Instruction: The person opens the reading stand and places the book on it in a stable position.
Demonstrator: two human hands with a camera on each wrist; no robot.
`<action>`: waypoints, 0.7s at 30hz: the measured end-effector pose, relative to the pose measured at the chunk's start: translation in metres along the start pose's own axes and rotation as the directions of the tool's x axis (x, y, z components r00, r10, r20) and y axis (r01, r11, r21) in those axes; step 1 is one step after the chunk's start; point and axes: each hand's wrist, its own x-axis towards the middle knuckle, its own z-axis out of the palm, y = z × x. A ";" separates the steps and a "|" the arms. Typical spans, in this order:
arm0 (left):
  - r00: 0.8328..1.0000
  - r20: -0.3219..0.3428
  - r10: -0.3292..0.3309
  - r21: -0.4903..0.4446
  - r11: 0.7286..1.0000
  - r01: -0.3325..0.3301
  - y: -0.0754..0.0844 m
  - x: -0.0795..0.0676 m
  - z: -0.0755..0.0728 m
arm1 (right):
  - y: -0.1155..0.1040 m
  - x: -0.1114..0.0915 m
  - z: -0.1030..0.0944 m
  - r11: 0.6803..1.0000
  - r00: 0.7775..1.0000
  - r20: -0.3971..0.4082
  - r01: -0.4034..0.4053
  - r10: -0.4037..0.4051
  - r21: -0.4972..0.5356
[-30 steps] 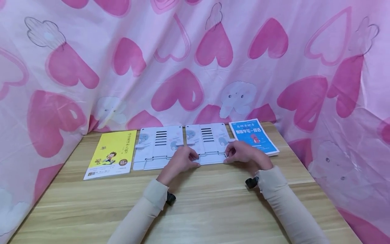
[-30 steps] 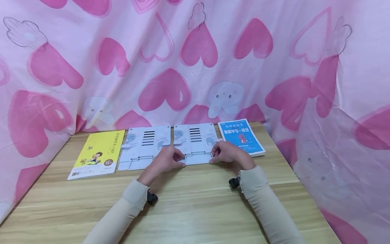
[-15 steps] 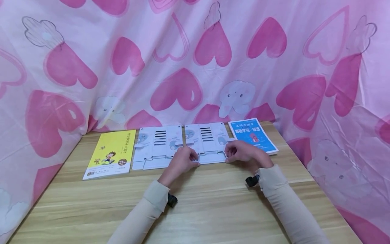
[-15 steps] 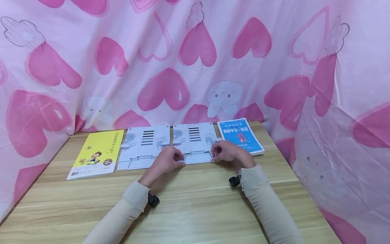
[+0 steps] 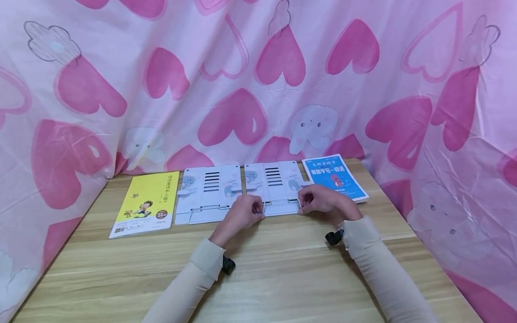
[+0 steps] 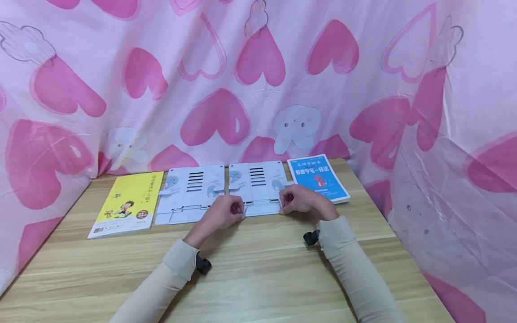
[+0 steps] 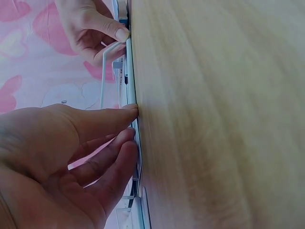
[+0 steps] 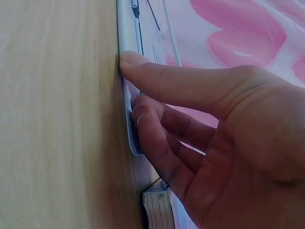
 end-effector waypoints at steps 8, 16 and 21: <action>0.998 0.008 0.059 0.021 0.998 -0.059 0.000 0.001 0.000 | -0.005 -0.001 0.000 1.000 1.000 0.005 -0.016 0.016 -0.016; 0.999 0.027 0.047 0.011 0.999 -0.047 -0.002 0.003 -0.001 | -0.005 0.000 -0.002 1.000 1.000 0.003 -0.020 0.020 -0.023; 0.999 0.031 0.044 0.005 0.999 -0.044 -0.003 0.003 0.000 | -0.005 -0.001 -0.001 1.000 1.000 0.006 -0.007 0.007 -0.028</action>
